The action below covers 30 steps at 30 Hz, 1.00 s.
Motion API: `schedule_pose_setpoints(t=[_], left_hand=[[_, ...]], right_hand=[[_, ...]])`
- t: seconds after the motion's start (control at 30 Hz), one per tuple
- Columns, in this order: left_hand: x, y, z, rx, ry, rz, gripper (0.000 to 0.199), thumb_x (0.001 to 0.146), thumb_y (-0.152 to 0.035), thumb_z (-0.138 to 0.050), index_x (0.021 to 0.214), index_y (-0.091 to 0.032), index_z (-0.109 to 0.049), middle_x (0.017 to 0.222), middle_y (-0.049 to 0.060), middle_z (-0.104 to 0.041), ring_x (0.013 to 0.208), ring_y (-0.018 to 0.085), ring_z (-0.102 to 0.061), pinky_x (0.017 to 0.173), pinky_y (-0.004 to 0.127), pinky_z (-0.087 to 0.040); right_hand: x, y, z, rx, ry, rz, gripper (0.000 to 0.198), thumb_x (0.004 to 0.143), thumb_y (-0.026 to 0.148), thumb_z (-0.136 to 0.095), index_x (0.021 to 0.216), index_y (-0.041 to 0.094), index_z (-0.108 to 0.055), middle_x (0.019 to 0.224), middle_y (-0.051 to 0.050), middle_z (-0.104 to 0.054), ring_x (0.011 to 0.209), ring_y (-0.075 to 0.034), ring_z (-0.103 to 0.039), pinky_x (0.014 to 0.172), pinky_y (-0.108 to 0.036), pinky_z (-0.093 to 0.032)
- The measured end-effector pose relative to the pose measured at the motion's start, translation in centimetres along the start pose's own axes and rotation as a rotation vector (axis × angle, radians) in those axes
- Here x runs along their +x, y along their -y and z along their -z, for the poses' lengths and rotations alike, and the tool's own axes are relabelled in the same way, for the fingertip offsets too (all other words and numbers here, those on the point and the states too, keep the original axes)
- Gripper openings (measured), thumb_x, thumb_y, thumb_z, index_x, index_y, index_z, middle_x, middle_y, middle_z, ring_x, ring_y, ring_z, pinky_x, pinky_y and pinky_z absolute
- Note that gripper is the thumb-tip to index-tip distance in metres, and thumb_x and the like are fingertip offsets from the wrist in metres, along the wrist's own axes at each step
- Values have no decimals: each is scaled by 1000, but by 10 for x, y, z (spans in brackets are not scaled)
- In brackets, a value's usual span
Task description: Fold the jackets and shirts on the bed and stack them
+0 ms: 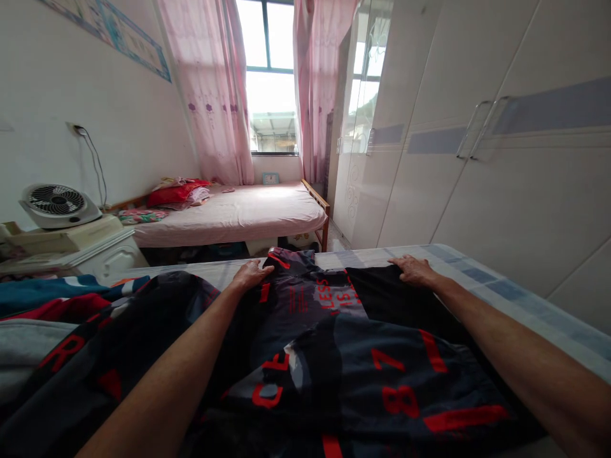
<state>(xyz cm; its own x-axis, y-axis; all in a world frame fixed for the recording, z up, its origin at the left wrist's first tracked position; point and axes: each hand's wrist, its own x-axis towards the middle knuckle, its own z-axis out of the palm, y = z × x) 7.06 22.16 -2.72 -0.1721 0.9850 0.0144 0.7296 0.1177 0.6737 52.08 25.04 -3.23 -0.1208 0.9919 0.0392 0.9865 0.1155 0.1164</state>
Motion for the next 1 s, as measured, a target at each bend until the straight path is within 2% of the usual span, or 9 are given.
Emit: schedule_pose_setpoints(t=[0.1, 0.2, 0.3, 0.47, 0.57, 0.7, 0.8, 0.93, 1.0], left_hand=[[3, -1, 0, -154, 77, 25, 31, 56, -40, -74, 68, -12, -67, 64, 7, -70, 75, 28, -67, 61, 29, -48], [-3, -8, 4, -326, 130, 5, 27, 51, -36, -74, 65, -14, -67, 56, 4, -67, 57, 21, -64, 52, 28, -47], [-15, -21, 16, -478, 134, -65, 30, 52, -34, -71, 74, -14, -69, 64, 3, -70, 59, 18, -64, 57, 27, -50], [-59, -31, 48, -576, 151, -182, 35, 52, -28, -69, 85, -15, -71, 72, 0, -72, 66, 16, -64, 65, 26, -50], [-97, -17, 54, -438, 188, -224, 26, 55, -24, -65, 79, -16, -71, 68, -2, -70, 64, 15, -62, 61, 23, -48], [-140, 12, 33, -49, 225, -278, 19, 62, -21, -52, 69, -18, -68, 60, -2, -65, 59, 16, -59, 55, 23, -45], [-153, 19, 17, 65, 167, -318, 18, 61, -16, -45, 63, -19, -63, 59, -2, -62, 62, 17, -59, 57, 24, -44], [-161, 16, 15, 141, 66, -329, 27, 69, -16, -39, 78, -20, -64, 76, 1, -68, 75, 19, -63, 66, 26, -46], [-165, 16, 14, 216, 32, -326, 27, 70, -16, -41, 81, -21, -65, 85, 3, -70, 82, 21, -65, 72, 28, -46]], right_hand=[[4, 0, 0, 2, 27, -8, 55, 62, 12, -49, 114, 22, -62, 120, -13, -61, 111, -31, -52, 83, -49, -40], [-1, 1, 3, 5, -19, -12, 42, 64, 14, -48, 103, 21, -64, 109, -13, -65, 105, -29, -54, 81, -46, -38], [-17, -1, 12, 18, -120, -14, 35, 70, 18, -45, 100, 20, -61, 108, -10, -63, 105, -27, -52, 82, -43, -35], [-65, -11, 25, 88, -428, 1, 20, 74, 21, -43, 87, 18, -58, 94, -9, -62, 94, -24, -53, 78, -37, -33], [-102, -17, 17, 104, -484, 52, 17, 73, 19, -44, 83, 19, -57, 90, -9, -62, 91, -24, -53, 78, -36, -33], [-139, -22, -7, 97, -356, 120, 21, 68, 10, -44, 81, 20, -57, 90, -7, -63, 92, -22, -53, 80, -35, -32], [-148, -20, -12, 100, -284, 120, 25, 68, 7, -43, 82, 21, -58, 92, -7, -64, 93, -22, -54, 78, -34, -32], [-145, -14, -2, 53, -387, 52, 27, 73, 8, -41, 87, 20, -61, 97, -8, -64, 98, -23, -53, 80, -34, -32], [-145, -13, 0, 53, -353, 53, 30, 73, 7, -41, 88, 20, -63, 99, -8, -64, 98, -22, -54, 79, -33, -33]])
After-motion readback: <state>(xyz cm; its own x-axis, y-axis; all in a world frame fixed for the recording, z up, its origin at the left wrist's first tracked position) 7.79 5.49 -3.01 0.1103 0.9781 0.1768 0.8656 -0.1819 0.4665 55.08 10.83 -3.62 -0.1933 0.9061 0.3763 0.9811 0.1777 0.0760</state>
